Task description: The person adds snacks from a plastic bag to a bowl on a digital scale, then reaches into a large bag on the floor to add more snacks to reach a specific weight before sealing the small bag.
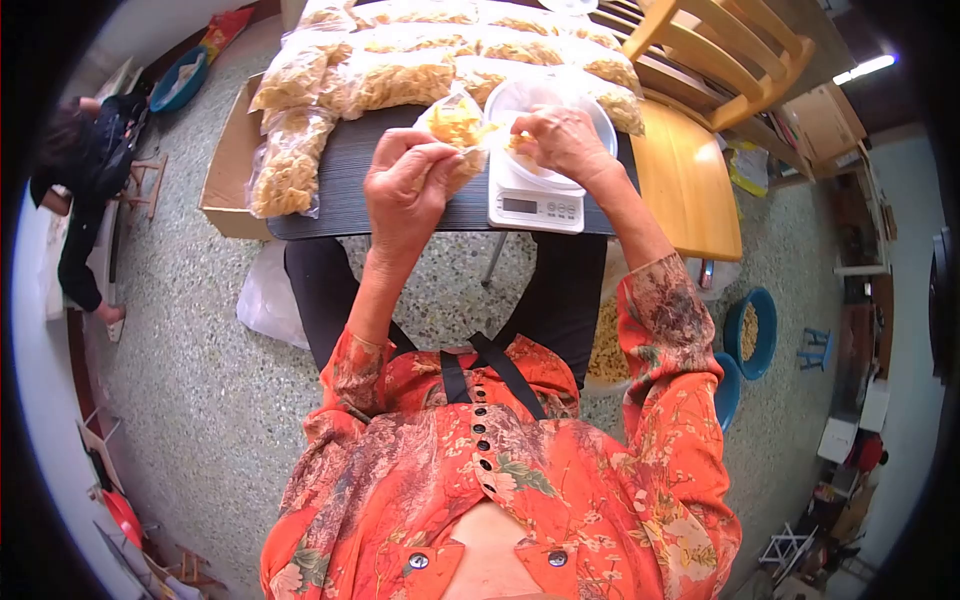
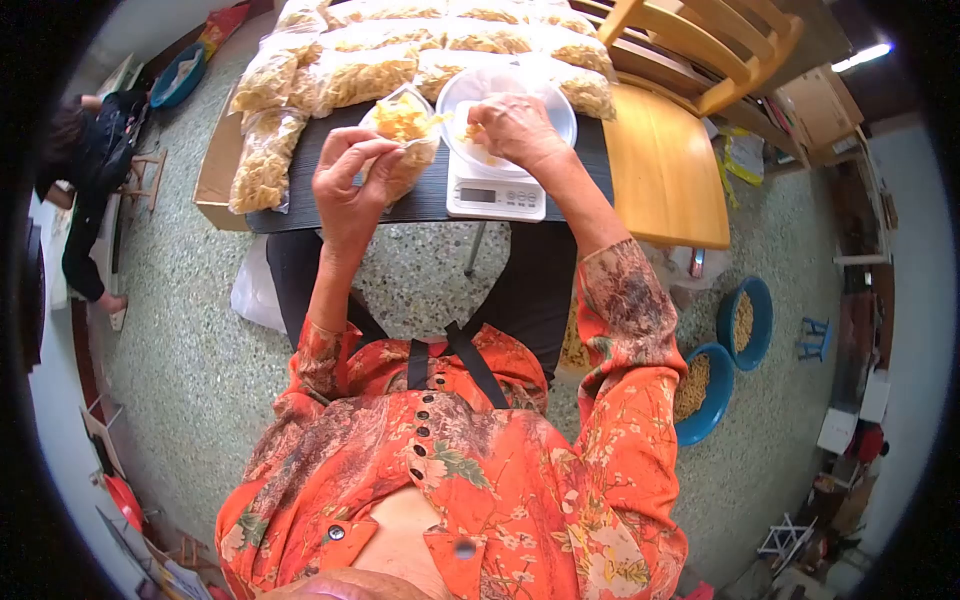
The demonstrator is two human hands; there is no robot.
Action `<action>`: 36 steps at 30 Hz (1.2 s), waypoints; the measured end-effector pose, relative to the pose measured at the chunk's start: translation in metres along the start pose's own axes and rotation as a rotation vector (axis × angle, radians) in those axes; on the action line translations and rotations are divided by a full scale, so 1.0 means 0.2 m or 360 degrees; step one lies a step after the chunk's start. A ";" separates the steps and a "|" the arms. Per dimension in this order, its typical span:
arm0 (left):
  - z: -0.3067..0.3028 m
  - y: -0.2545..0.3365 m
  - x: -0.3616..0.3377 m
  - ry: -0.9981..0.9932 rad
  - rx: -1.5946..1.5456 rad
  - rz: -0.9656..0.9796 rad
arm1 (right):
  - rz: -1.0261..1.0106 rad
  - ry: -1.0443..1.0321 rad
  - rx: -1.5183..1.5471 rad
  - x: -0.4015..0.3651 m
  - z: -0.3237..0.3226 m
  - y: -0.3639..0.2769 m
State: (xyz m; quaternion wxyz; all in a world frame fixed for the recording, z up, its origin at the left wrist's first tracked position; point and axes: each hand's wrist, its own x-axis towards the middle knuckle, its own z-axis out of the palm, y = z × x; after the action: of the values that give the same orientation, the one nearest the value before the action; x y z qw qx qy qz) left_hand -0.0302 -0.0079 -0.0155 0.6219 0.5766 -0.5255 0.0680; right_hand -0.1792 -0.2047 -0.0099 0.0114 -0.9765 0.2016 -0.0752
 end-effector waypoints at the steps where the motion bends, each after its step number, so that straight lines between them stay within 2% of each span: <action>1: 0.00 0.00 0.00 0.0004 -0.0024 0.0010 | 0.0007 -0.0018 -0.0052 0.01 -0.01 0.00; 3: 0.00 0.00 0.00 0.0031 0.0008 0.0015 | -0.0110 0.0043 -0.0103 0.02 0.03 0.02; 9: 0.01 -0.02 0.00 0.0015 -0.0033 -0.0009 | -0.0082 0.0094 -0.0129 0.03 0.03 0.07; 11: 0.02 -0.03 -0.01 0.0021 -0.0044 -0.0014 | 0.0092 0.0242 0.0210 0.00 -0.05 0.05; 13: 0.02 -0.04 -0.01 -0.0021 -0.0033 -0.0022 | 0.0080 0.0345 0.0286 -0.01 -0.07 0.09; 15: 0.03 -0.05 -0.01 -0.0015 -0.0031 -0.0019 | 0.0541 0.0299 0.1249 -0.04 -0.08 0.13; 16: 0.03 -0.05 -0.02 -0.0010 -0.0023 -0.0024 | 0.0567 0.0427 0.1738 -0.03 -0.08 0.15; 17: 0.03 -0.05 -0.03 -0.0016 -0.0029 -0.0030 | 0.0762 0.0544 0.2090 -0.04 -0.07 0.16; 19: 0.03 -0.05 -0.02 -0.0038 -0.0073 -0.0057 | 0.0919 0.0653 0.2596 -0.05 -0.08 0.18; 22: 0.05 -0.04 -0.01 0.0013 -0.0106 -0.0017 | 0.0952 0.0755 0.2793 -0.05 -0.10 0.15; 23: 0.05 -0.04 -0.01 0.0021 -0.0085 0.0000 | 0.0965 0.0776 0.2780 -0.05 -0.11 0.12; 26: 0.05 -0.04 -0.01 0.0003 -0.0102 -0.0014 | 0.0742 0.0759 0.2758 0.03 -0.17 -0.06; 29: 0.04 -0.03 0.00 -0.0009 -0.0112 -0.0014 | 0.0412 0.0779 0.2292 0.09 -0.17 -0.25; 31: 0.03 -0.03 -0.01 -0.0022 -0.0131 -0.0017 | 0.0374 0.0769 0.1650 0.10 -0.17 -0.35; 33: 0.02 -0.02 -0.01 -0.0004 -0.0123 -0.0025 | 0.0043 0.0938 0.1071 0.09 -0.16 -0.40; 36: 0.02 -0.03 -0.02 0.0063 -0.0114 -0.0070 | -0.0169 0.0928 0.0782 0.07 -0.15 -0.43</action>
State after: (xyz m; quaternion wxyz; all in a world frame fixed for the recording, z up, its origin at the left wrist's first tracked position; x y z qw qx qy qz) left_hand -0.0310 -0.0109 -0.0231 0.6538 0.5639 -0.5024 0.0469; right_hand -0.1369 -0.1311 0.0266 0.1834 -0.8913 0.1216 -0.3964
